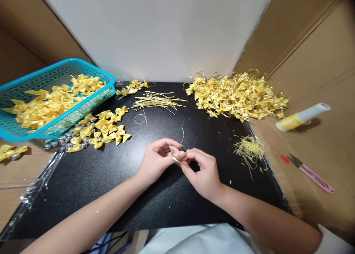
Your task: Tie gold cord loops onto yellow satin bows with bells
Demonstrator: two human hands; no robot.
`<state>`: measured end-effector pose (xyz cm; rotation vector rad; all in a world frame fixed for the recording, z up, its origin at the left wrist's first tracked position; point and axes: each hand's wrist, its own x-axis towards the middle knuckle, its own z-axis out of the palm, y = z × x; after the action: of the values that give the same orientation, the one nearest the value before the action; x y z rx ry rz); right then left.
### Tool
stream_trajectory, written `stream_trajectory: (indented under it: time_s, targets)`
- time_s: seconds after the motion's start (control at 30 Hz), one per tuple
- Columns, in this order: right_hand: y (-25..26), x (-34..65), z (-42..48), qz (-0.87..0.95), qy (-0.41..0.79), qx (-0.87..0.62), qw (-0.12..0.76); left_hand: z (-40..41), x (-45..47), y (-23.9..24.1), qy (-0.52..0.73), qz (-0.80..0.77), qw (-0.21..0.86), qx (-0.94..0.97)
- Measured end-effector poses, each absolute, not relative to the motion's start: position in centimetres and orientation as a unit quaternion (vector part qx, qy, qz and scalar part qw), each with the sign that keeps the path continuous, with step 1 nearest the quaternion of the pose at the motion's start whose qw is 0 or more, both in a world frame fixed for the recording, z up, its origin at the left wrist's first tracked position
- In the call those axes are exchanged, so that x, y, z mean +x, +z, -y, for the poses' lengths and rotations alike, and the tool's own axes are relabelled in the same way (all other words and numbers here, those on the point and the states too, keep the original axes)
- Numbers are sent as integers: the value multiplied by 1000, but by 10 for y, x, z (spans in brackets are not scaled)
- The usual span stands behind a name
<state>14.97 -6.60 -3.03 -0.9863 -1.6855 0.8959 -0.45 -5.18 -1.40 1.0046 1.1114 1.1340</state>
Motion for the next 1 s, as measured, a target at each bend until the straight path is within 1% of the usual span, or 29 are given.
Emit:
stream_trajectory:
  time_s: [0.13, 0.27, 0.37, 0.5, 0.63, 0.83, 0.93, 1.0]
  targets:
    - [-29, 155, 60, 748, 266, -343, 502, 51, -8, -8, 472, -445, 629, 428]
    - [-29, 160, 54, 778, 225, -303, 503, 50, -15, -8, 466, -420, 643, 439]
    - [-30, 162, 52, 790, 209, -288, 499, 50, -16, -10, 480, -407, 629, 458]
    - [-28, 163, 53, 779, 221, -298, 505, 52, -12, -11, 521, -402, 590, 467]
    - [-25, 163, 58, 734, 242, -361, 521, 55, -10, -12, 553, -399, 560, 470]
    - [-20, 162, 60, 735, 246, -398, 491, 61, -11, -14, 561, -414, 497, 516]
    - [-21, 161, 60, 730, 250, -394, 499, 62, -9, -15, 556, -420, 497, 517]
    - [-23, 161, 61, 707, 283, -404, 507, 61, -8, -16, 551, -430, 523, 489]
